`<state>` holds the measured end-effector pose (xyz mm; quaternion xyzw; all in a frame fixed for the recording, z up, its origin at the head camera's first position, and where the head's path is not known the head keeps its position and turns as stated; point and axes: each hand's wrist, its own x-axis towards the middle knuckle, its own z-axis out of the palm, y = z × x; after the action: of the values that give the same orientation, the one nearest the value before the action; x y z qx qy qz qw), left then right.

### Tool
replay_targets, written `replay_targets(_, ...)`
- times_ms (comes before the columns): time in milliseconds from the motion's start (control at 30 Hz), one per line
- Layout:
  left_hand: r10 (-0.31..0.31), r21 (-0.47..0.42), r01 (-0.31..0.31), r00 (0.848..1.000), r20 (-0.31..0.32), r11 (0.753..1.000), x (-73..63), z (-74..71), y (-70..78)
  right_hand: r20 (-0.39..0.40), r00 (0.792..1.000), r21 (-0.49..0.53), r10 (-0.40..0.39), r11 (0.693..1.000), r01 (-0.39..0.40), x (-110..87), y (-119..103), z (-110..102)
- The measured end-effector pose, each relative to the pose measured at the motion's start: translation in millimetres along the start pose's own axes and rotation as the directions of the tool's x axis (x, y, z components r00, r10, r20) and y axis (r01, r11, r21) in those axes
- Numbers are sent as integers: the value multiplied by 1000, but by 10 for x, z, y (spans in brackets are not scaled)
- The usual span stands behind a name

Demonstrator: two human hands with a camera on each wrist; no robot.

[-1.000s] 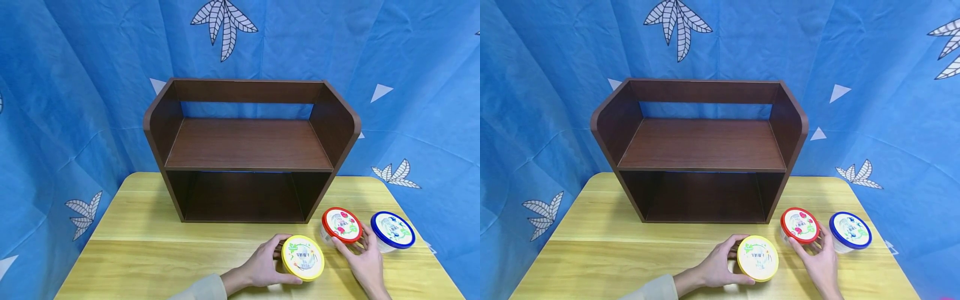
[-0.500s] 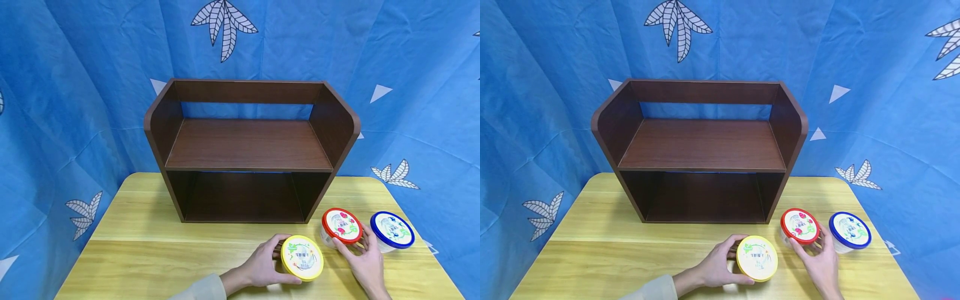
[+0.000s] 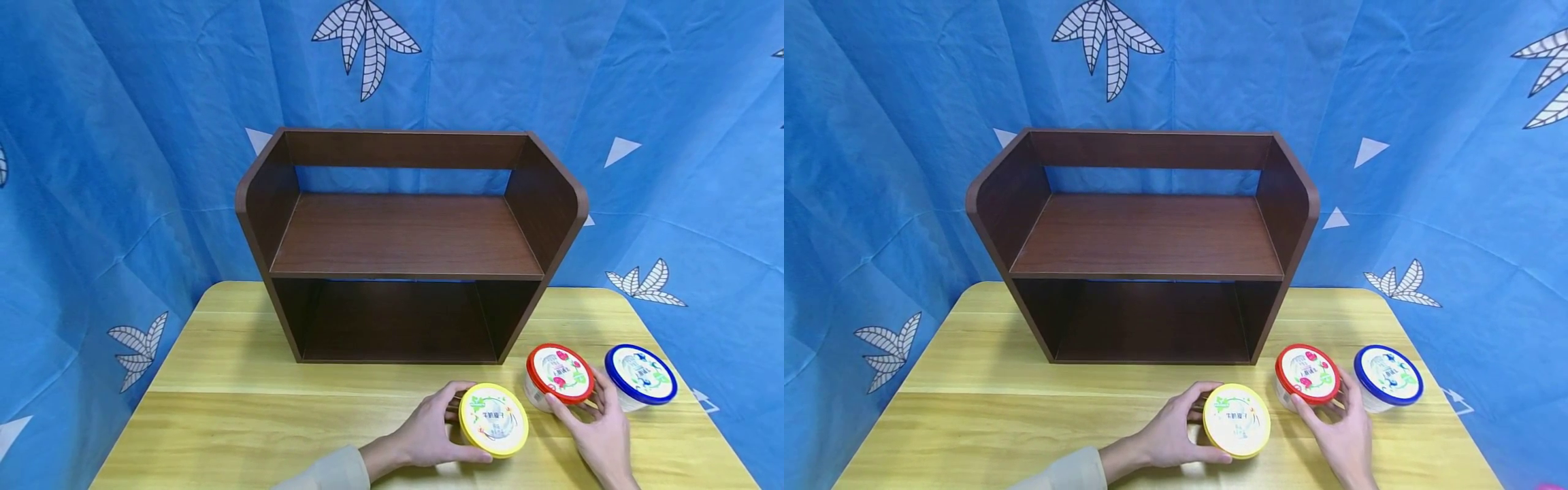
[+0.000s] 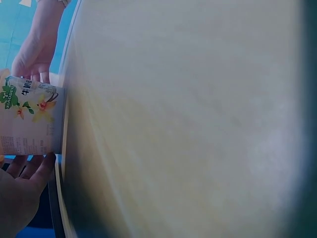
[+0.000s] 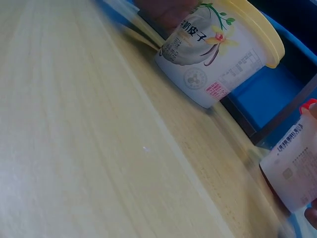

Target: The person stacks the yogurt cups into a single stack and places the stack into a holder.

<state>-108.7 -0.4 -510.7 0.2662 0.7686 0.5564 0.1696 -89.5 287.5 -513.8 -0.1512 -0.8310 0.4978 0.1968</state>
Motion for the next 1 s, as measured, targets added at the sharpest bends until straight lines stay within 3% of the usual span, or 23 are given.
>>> replay_targets(633, 5, -7, -5, 1000, 4, 1000, 4, 0, 3, 23, 998, -21, 54, 998, -53, -52, -122, -174)
replay_targets(1000, -11, 4, 11, 1000, 4, 1000, -3, 6, 3, 29, 999, -42, -17, 999, 18, -77, -243, -258)
